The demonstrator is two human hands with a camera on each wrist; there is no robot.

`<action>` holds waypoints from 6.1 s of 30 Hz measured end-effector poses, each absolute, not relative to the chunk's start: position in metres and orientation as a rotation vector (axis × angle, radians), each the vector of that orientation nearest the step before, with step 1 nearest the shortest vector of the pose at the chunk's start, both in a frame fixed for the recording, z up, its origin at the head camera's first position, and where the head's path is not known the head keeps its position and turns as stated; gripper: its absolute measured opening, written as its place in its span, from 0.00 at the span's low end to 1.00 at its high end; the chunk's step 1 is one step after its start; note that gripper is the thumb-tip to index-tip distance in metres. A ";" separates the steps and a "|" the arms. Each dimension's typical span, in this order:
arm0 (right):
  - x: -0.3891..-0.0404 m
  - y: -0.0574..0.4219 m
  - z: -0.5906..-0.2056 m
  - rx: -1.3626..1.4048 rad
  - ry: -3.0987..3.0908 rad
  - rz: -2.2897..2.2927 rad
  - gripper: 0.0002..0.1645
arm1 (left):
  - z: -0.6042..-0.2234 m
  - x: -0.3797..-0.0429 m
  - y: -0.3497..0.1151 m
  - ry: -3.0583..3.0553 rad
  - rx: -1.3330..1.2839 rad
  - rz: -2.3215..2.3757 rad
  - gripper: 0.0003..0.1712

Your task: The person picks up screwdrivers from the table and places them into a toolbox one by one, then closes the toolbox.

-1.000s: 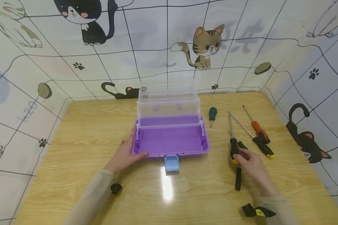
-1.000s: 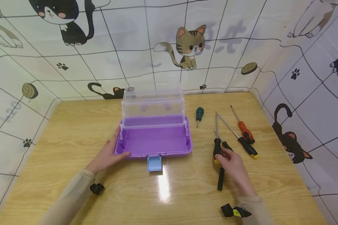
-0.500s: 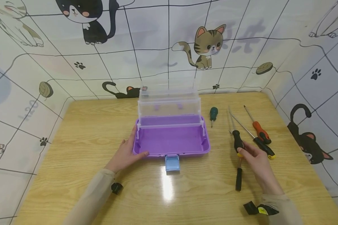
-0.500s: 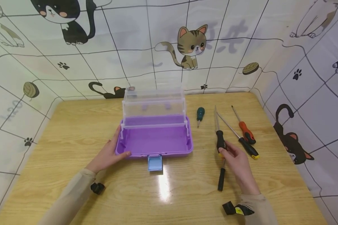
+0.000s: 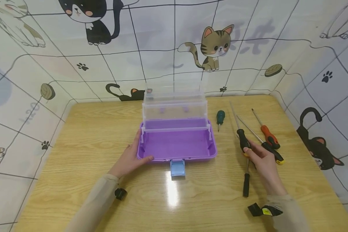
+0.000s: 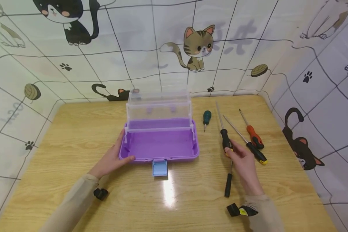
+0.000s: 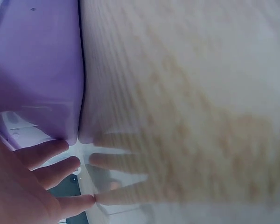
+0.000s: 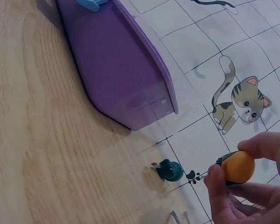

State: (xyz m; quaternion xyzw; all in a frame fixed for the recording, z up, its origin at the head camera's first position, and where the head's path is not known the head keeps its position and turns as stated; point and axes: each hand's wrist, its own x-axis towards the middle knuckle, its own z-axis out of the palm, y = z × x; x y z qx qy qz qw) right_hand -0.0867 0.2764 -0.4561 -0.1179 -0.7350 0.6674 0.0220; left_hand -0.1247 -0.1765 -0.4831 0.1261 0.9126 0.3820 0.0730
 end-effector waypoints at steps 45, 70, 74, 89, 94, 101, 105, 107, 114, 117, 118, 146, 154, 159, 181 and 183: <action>-0.109 0.274 -0.437 0.150 -1.795 2.300 0.23 | -0.485 -0.125 -0.179 2.638 0.347 1.326 0.70; -0.118 0.266 -0.434 0.399 -2.008 2.220 0.24 | -0.487 -0.125 -0.179 2.611 0.352 1.362 0.70; -0.119 0.265 -0.435 0.410 -2.046 2.191 0.24 | -0.488 -0.124 -0.179 2.604 0.350 1.367 0.69; -0.120 0.259 -0.433 0.406 -2.214 2.203 0.23 | -0.489 -0.125 -0.180 2.614 0.356 1.357 0.68; -0.120 0.256 -0.436 0.490 -2.228 2.228 0.23 | -0.489 -0.126 -0.180 2.609 0.354 1.364 0.68; -0.123 0.249 -0.440 0.608 -2.194 2.247 0.22 | -0.487 -0.126 -0.178 2.623 0.376 1.360 0.69; -0.124 0.246 -0.441 0.599 -2.217 2.239 0.23 | -0.487 -0.127 -0.179 2.638 0.401 1.345 0.69; -0.125 0.245 -0.442 0.625 -2.209 2.240 0.23 | -0.486 -0.128 -0.180 2.631 0.415 1.350 0.70; -0.127 0.241 -0.443 0.747 -2.236 2.234 0.23 | -0.480 -0.133 -0.180 2.621 0.469 1.337 0.74; -0.129 0.239 -0.444 0.726 -2.319 2.207 0.23 | -0.477 -0.136 -0.179 2.646 0.497 1.300 0.75; -0.129 0.238 -0.445 0.714 -2.352 2.192 0.23 | -0.476 -0.137 -0.179 2.653 0.504 1.287 0.76; -0.155 0.209 -0.444 0.671 -2.749 2.037 0.22 | -0.442 -0.130 -0.167 2.458 0.536 1.452 0.75; -0.163 0.197 -0.441 0.789 -2.869 1.906 0.24 | -0.449 -0.131 -0.169 2.453 0.521 1.478 0.76; -0.167 0.191 -0.436 0.907 -2.947 1.761 0.22 | -0.451 -0.132 -0.168 2.465 0.533 1.466 0.75; -0.178 0.172 -0.434 1.253 -3.045 1.253 0.18 | -0.476 -0.139 -0.173 2.467 0.515 1.499 0.76; -0.178 0.169 -0.434 1.257 -3.057 1.210 0.18 | -0.478 -0.139 -0.174 2.484 0.511 1.476 0.76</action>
